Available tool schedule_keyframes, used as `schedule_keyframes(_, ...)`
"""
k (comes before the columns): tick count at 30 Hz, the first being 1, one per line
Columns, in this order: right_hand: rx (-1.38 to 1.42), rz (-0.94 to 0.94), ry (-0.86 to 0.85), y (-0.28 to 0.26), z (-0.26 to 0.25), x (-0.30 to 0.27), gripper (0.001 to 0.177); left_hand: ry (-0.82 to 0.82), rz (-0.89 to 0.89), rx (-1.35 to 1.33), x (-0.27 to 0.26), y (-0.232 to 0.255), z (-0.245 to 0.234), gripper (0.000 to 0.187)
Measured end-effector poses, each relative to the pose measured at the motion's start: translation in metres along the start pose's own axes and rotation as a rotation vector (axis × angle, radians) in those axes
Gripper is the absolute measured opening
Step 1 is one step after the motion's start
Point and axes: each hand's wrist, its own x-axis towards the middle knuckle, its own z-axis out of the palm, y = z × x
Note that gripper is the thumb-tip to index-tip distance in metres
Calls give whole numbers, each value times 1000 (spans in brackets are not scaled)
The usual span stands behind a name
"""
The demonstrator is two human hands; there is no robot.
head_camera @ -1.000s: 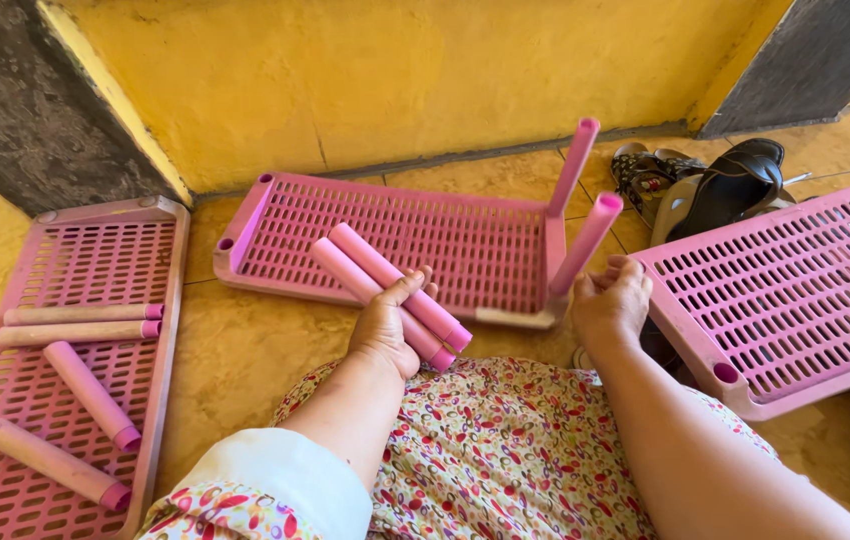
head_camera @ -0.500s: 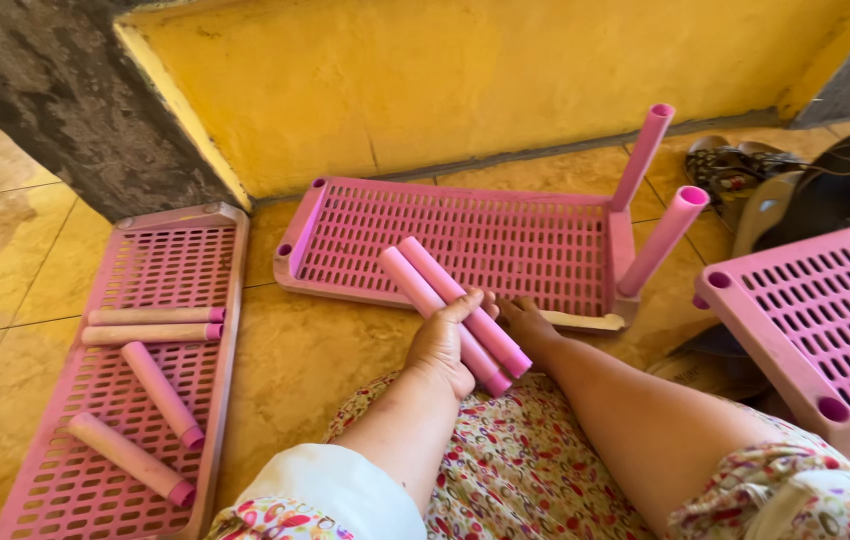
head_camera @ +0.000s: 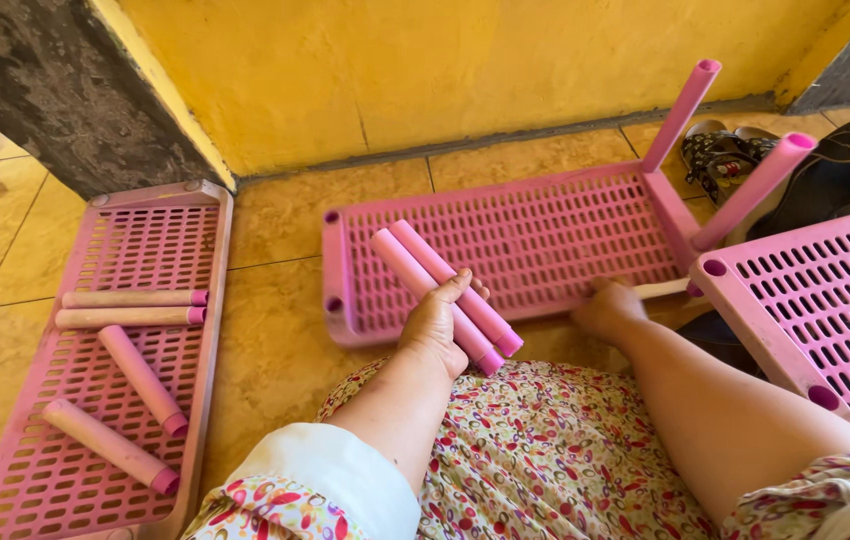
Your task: The person assembles a pink plastic stool by inserting cylindrical legs into the perforated seat and stacking a second seat on top. The person handles the seat and legs by hand, aligning and pressing parts together to form a two-tiered structure.
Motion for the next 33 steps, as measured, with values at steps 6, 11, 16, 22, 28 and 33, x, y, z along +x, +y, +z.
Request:
schedule_keyframes(6, -170, 283, -11, -37, -41, -58, 66, 113, -21, 32, -1, -1, 2, 26)
schedule_keyframes(11, -341, -232, -307, -91, -2, -84, 62, 170, -26, 22, 4, -2, 0, 33)
schedule_keyframes(16, 678, -519, -776, -101, 79, -65, 54, 213, 50, -20, 10, -3, -8, 30)
schedule_keyframes(22, 51, -641, -310, -77, 84, -59, 44, 206, 55, -13, 13, -6, -7, 25)
schedule_keyframes(28, 91, -329, 13, -66, 53, -62, 37, 177, 70, -38, 10, -5, -8, 27)
schedule_keyframes(33, 125, -122, 94, -40, 39, -43, 38, 174, 18, -22, 9, -3, -4, 42)
